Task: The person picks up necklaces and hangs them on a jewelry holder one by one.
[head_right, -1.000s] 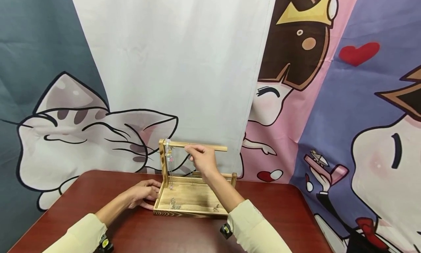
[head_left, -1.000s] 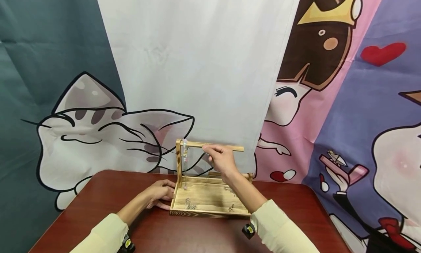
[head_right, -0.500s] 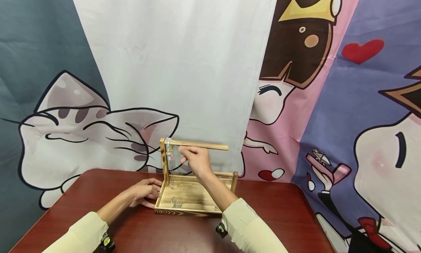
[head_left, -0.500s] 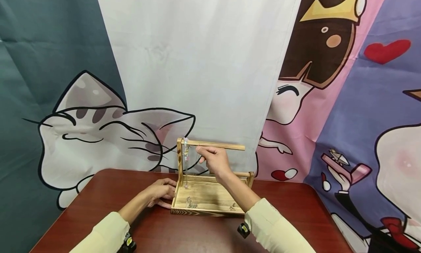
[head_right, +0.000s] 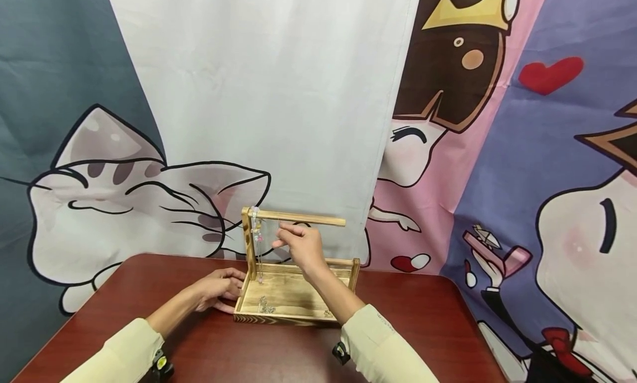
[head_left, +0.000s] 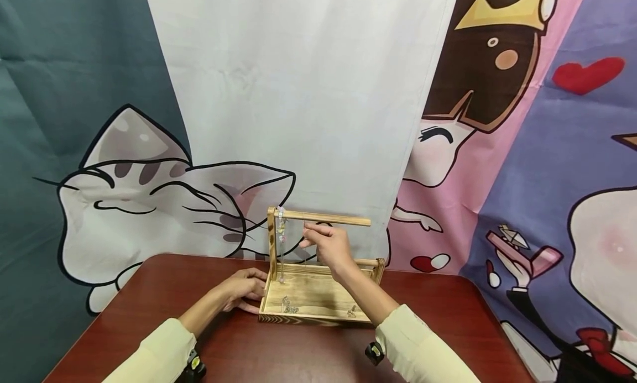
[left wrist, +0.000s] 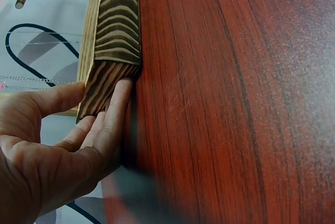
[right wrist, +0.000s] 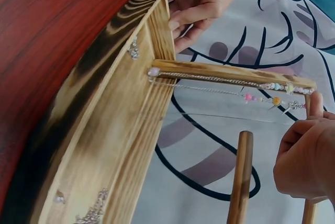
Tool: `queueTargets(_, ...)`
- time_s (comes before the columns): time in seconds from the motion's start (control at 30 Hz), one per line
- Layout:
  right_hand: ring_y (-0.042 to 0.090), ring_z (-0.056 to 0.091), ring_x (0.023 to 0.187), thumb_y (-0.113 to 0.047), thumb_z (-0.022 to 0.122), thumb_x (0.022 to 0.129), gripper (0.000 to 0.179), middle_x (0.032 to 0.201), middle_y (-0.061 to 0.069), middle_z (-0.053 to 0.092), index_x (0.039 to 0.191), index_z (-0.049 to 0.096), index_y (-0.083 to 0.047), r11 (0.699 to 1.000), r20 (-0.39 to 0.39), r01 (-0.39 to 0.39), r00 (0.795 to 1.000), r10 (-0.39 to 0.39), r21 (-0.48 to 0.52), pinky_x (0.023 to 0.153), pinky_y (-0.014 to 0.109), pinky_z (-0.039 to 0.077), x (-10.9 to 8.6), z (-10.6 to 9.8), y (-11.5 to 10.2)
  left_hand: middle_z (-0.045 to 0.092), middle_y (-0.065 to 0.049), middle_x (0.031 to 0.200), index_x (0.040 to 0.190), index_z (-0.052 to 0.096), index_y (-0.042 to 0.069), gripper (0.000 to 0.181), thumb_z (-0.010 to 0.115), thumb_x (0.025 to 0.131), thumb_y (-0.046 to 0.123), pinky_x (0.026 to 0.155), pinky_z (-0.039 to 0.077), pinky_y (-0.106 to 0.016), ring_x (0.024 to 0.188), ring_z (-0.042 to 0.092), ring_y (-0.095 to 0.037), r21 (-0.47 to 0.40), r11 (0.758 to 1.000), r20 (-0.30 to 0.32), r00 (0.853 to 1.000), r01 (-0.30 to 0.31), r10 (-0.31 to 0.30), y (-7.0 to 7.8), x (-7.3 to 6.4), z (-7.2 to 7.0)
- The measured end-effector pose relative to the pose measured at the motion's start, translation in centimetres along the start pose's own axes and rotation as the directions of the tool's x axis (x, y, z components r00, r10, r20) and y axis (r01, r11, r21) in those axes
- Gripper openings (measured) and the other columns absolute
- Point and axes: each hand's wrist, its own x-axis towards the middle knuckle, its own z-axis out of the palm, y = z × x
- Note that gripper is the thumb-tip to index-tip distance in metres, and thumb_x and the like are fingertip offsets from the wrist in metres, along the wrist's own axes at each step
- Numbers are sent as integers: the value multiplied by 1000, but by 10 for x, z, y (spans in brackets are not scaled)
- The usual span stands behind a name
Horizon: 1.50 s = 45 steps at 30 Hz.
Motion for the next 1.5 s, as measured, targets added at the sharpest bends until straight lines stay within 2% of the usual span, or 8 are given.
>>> queueTargets(0.2, 3, 32, 38, -12, 72, 108, 39, 74, -4, 82, 145, 74, 0, 1000, 20, 11, 1000, -11, 6, 42, 19, 26, -4, -5, 8, 71, -28, 138, 148, 52, -8, 58, 68, 93, -3, 77, 74, -52, 99, 79, -27, 1, 1000, 4, 1000, 2, -2, -1, 2, -2)
queueTargets(0.6, 3, 35, 41, -12, 75, 107, 34, 74, -4, 79, 137, 77, 4, 999, 154, 19, 988, -14, -33, 42, 17, 28, -15, -14, 37, 70, -28, 137, 148, 52, -7, 58, 68, 91, -5, 77, 74, -53, 99, 78, -27, 2, 1000, 3, 1000, 15, -15, 2, -1, -2)
queueTargets(0.8, 8, 52, 56, -11, 72, 106, 29, 80, 7, 81, 132, 81, -1, 984, 205, 101, 976, -70, -146, 50, 16, 38, -24, -17, 47, 70, -28, 138, 147, 51, -8, 58, 67, 92, -5, 77, 74, -53, 100, 78, -27, -4, 1000, 15, 1000, 15, -15, 3, -1, -2)
queueTargets(1.0, 13, 64, 72, -13, 73, 106, 25, 89, 15, 83, 127, 85, -9, 952, 284, 140, 957, -59, -273, 54, 17, 47, -31, -17, 54, 69, -28, 138, 147, 51, -7, 58, 66, 92, -6, 79, 74, -54, 99, 78, -27, -11, 1000, 20, 999, 28, -27, 4, 0, -3)
queueTargets(1.1, 20, 68, 73, -13, 72, 105, 24, 89, 13, 83, 125, 85, -9, 927, 338, 182, 939, -65, -327, 56, 17, 51, -32, -14, 57, 68, -29, 139, 147, 50, -7, 57, 65, 92, -7, 80, 74, -55, 100, 78, -27, -19, 1000, 21, 999, 24, -24, 5, 0, -4)
queueTargets(1.27, 32, 76, 78, -11, 69, 106, 27, 104, 17, 85, 128, 83, -6, 878, 463, 248, 886, -35, -410, 64, 23, 63, -32, -9, 64, 68, -29, 138, 145, 51, -7, 55, 65, 92, -7, 80, 74, -55, 100, 78, -29, -4, 1000, 22, 999, 29, -29, 6, 2, -4)
queueTargets(1.4, 11, 69, 67, -13, 69, 107, 27, 109, 18, 84, 129, 83, -5, 817, 537, 301, 843, 12, -491, 63, 21, 61, -31, -5, 72, 67, -29, 138, 145, 50, -7, 55, 65, 92, -7, 80, 74, -54, 101, 78, -28, 6, 1000, 35, 999, 27, -27, 6, 2, -3)
queueTargets(1.5, -2, 51, 58, -13, 67, 108, 27, 95, 9, 83, 127, 84, -7, 737, 586, 385, 810, 19, -555, 59, 14, 48, -29, 3, 80, 68, -28, 136, 145, 50, -8, 55, 65, 92, -8, 79, 74, -55, 99, 78, -28, 5, 1000, 33, 999, 26, -26, 5, 0, -4)
